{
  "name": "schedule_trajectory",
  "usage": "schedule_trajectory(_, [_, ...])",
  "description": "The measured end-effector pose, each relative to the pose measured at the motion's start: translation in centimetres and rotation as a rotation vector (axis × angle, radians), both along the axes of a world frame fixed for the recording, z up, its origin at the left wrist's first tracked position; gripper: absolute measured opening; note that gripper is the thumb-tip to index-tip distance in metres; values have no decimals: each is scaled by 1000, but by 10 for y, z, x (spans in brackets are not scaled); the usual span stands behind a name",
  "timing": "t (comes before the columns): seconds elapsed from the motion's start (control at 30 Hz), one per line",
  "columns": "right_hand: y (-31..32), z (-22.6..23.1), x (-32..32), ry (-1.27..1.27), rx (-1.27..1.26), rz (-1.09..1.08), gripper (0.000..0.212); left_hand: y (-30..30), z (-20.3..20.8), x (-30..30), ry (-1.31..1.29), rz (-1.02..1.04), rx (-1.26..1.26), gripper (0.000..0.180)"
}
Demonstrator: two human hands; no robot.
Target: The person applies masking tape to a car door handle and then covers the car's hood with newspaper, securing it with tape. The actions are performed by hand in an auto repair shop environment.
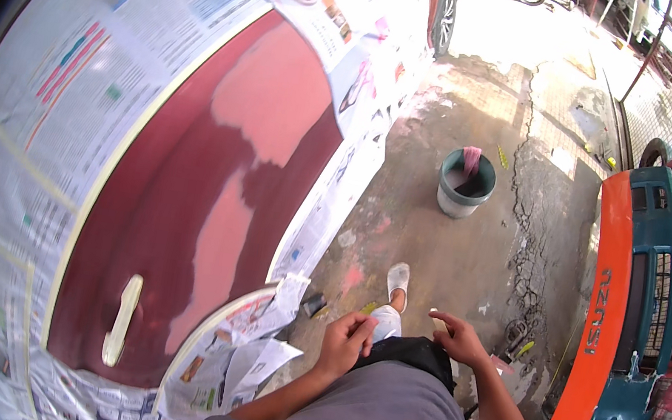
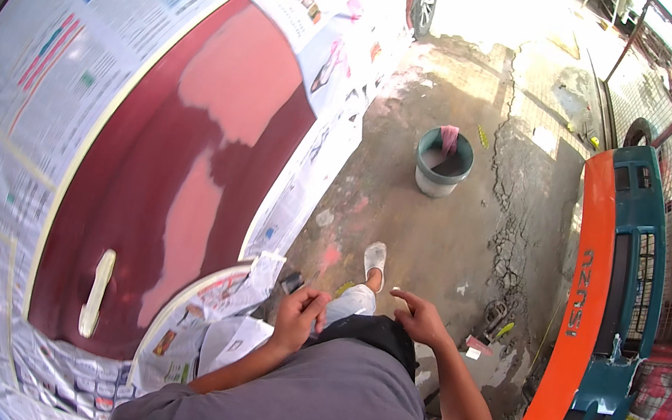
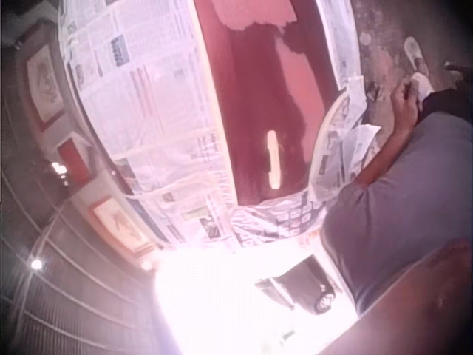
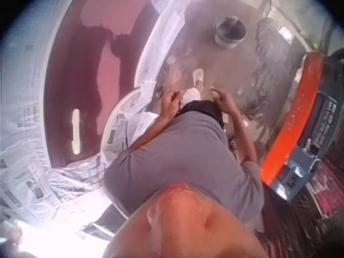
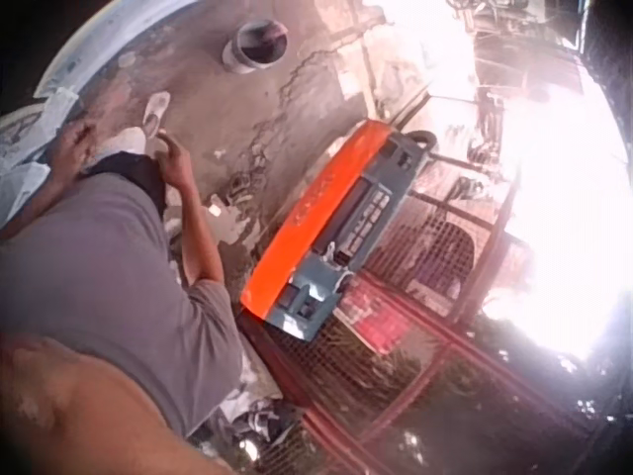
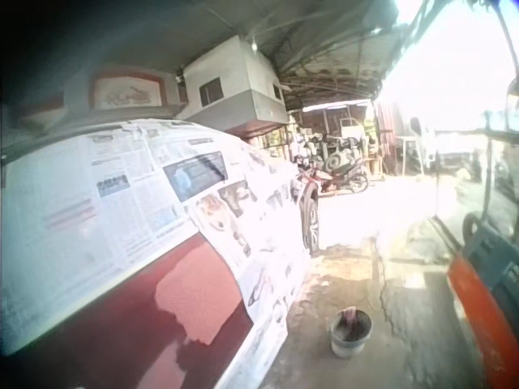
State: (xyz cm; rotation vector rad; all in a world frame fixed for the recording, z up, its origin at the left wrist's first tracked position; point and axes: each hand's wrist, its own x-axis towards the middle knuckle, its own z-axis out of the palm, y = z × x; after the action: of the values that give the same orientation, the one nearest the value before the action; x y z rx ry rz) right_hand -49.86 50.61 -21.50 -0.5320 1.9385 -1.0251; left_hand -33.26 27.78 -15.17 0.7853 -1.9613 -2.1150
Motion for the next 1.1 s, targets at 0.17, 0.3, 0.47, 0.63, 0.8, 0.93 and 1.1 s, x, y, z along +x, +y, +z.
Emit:
schedule_trajectory(0.17, [-63,213,-81,624,-506,118,34,-49,-32,-139,46,190,-130,23])
schedule_trajectory(0.3, [-106,325,-161,852,-856,390,38,-87,-33,-283,95,21,127,19])
schedule_trajectory(0.47, [-144,361,-247,994,-680,285,34,-122,-82,-407,-42,-449,-358,23])
schedule_trajectory(0.63, [-133,360,-336,1012,-548,201,32,-149,-235,-448,-416,-793,-687,36])
schedule_trajectory(0.8, [-81,328,-419,947,-414,115,32,-182,-351,-439,-813,-992,-810,50])
schedule_trajectory(0.93, [-4,237,-507,538,-427,158,34,-174,-352,-472,-997,-1172,-940,47])
schedule_trajectory(1.1, [100,142,-574,39,-78,-323,32,-73,-340,-510,-785,-235,-523,19])
